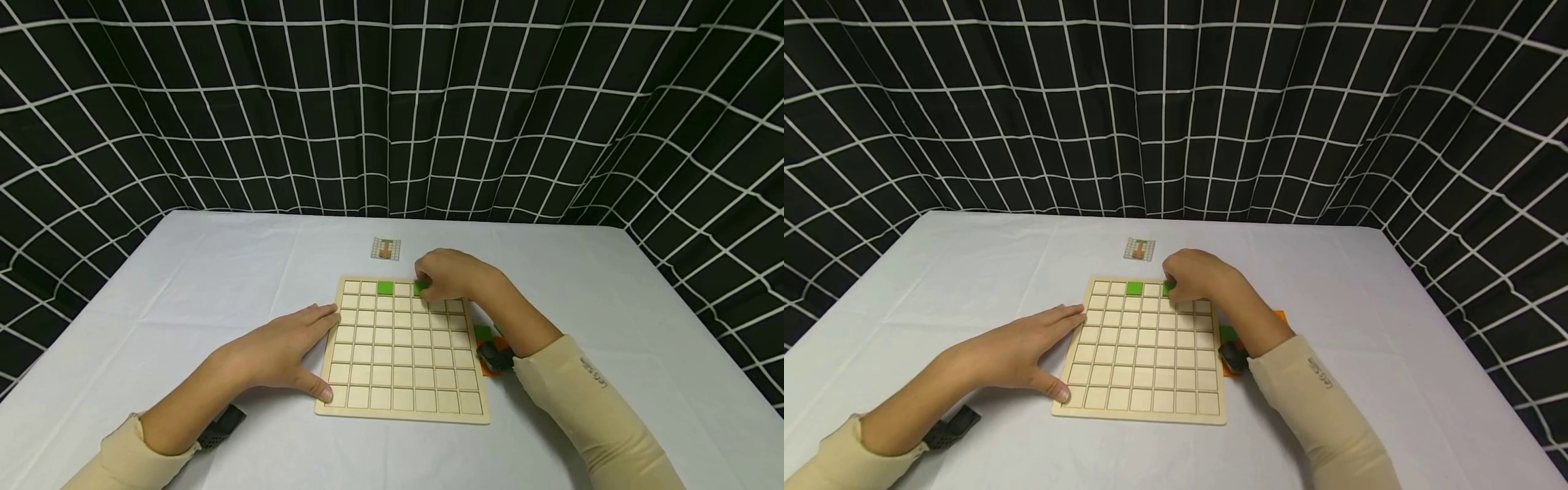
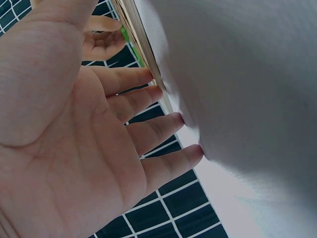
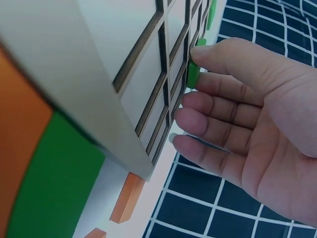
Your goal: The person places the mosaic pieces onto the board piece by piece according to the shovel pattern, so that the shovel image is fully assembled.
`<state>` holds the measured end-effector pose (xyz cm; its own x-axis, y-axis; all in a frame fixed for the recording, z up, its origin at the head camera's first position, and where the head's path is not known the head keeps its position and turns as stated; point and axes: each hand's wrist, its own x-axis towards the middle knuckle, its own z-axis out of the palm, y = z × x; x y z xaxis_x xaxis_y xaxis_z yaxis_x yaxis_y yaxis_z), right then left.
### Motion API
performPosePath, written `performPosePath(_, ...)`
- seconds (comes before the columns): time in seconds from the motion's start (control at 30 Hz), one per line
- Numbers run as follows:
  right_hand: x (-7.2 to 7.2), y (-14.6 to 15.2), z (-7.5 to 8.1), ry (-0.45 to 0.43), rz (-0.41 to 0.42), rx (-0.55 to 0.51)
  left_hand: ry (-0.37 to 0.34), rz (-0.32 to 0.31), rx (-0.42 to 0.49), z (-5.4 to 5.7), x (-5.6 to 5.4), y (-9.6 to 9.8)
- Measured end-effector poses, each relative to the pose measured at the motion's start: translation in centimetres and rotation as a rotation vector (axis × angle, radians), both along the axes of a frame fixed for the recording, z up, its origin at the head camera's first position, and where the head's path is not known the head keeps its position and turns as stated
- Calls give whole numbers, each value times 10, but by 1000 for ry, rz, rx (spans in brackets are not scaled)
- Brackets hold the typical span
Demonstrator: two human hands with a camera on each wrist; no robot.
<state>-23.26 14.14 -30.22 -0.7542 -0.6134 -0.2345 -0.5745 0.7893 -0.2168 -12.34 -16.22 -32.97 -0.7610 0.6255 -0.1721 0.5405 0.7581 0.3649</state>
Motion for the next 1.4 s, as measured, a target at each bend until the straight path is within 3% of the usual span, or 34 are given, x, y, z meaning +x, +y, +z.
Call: performPosePath(1.4, -4, -22, -3, 13, 61, -30, 11, -9, -6, 0, 0, 0)
